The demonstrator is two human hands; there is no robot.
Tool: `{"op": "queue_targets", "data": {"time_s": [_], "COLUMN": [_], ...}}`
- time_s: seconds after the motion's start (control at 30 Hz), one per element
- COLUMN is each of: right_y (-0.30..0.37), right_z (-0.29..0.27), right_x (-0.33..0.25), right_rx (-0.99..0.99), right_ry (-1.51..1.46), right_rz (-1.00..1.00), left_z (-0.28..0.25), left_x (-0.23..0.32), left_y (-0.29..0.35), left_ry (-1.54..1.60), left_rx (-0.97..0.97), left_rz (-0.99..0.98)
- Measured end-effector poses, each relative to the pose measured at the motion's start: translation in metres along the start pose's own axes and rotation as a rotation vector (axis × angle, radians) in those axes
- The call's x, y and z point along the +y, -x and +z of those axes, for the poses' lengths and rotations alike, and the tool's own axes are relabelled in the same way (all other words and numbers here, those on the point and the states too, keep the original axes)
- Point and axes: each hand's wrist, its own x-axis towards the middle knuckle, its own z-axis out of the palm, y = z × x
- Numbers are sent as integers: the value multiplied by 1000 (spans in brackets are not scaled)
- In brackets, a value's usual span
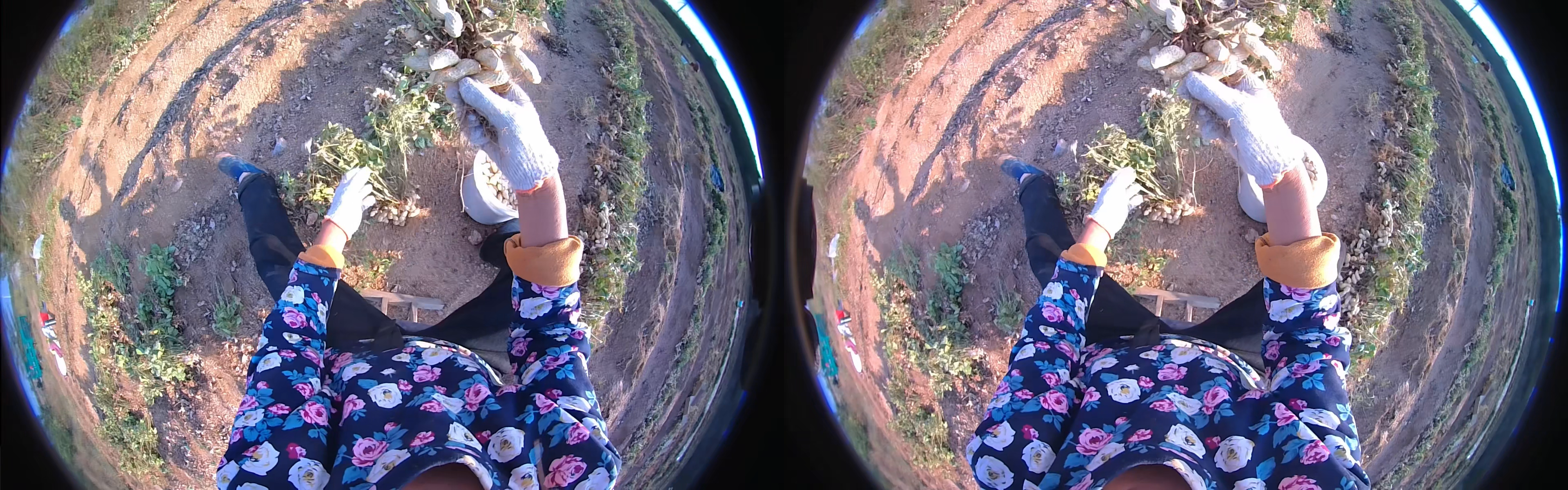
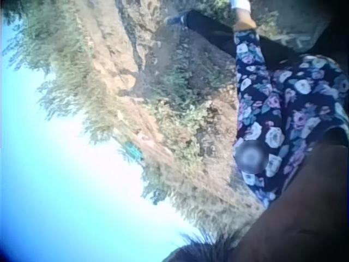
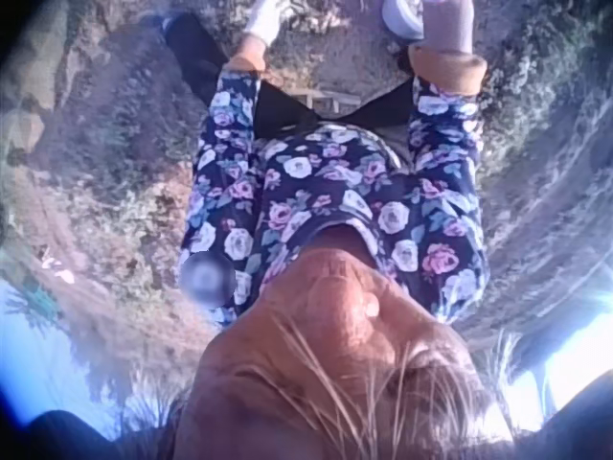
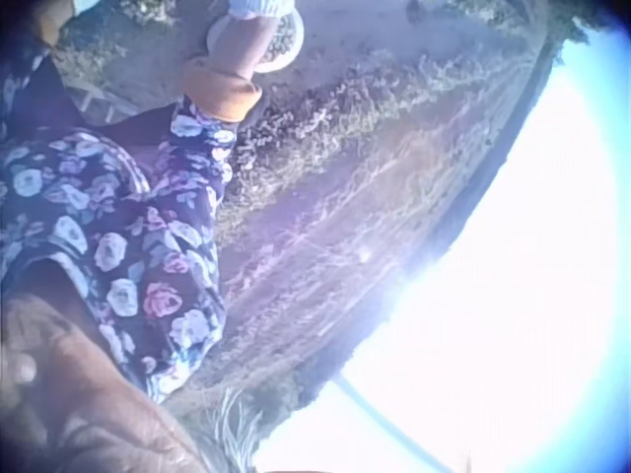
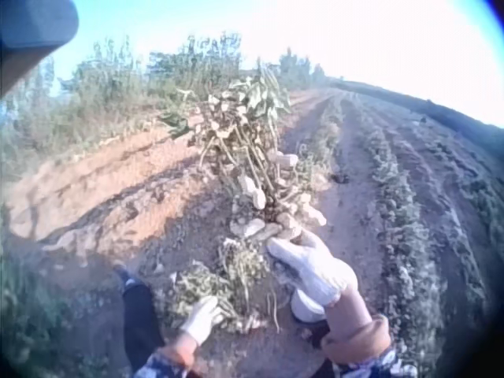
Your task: The person sits on a small stool in a field and pulls peanut plants from the soil. They shake the roots to remove dirt and then strip the peanut pods from the stems, placing them into a white bowl.
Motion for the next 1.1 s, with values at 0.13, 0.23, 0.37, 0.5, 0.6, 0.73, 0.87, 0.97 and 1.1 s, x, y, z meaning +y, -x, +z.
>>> {"op": "queue_targets", "data": {"time_s": [0.13,0.23,0.37,0.5,0.6,0.73,0.87,0.97,1.1], "right_y": [34,58,102,120,129,130,123,99,89], "right_z": [24,19,29,26,17,-32,22,21,29], "right_x": [16,64,90,110,78,54,40,45,48], "right_rx": [90,-62,-217,-222,-429,-237,43,80,109], "right_ry": [191,251,246,413,931,673,-9,-172,-230], "right_rz": [-42,150,243,90,-72,143,-260,-161,-207], "left_z": [34,53,48,80,100,131,159,172,149], "left_x": [40,63,83,101,116,135,133,127,122], "left_y": [39,68,99,121,146,178,214,208,179], "left_ry": [185,219,278,119,-130,-408,-649,-644,-467], "left_rx": [-422,-494,-746,-518,-221,-243,-186,-413,-548], "left_rz": [77,106,86,-36,147,143,247,146,-68]}}
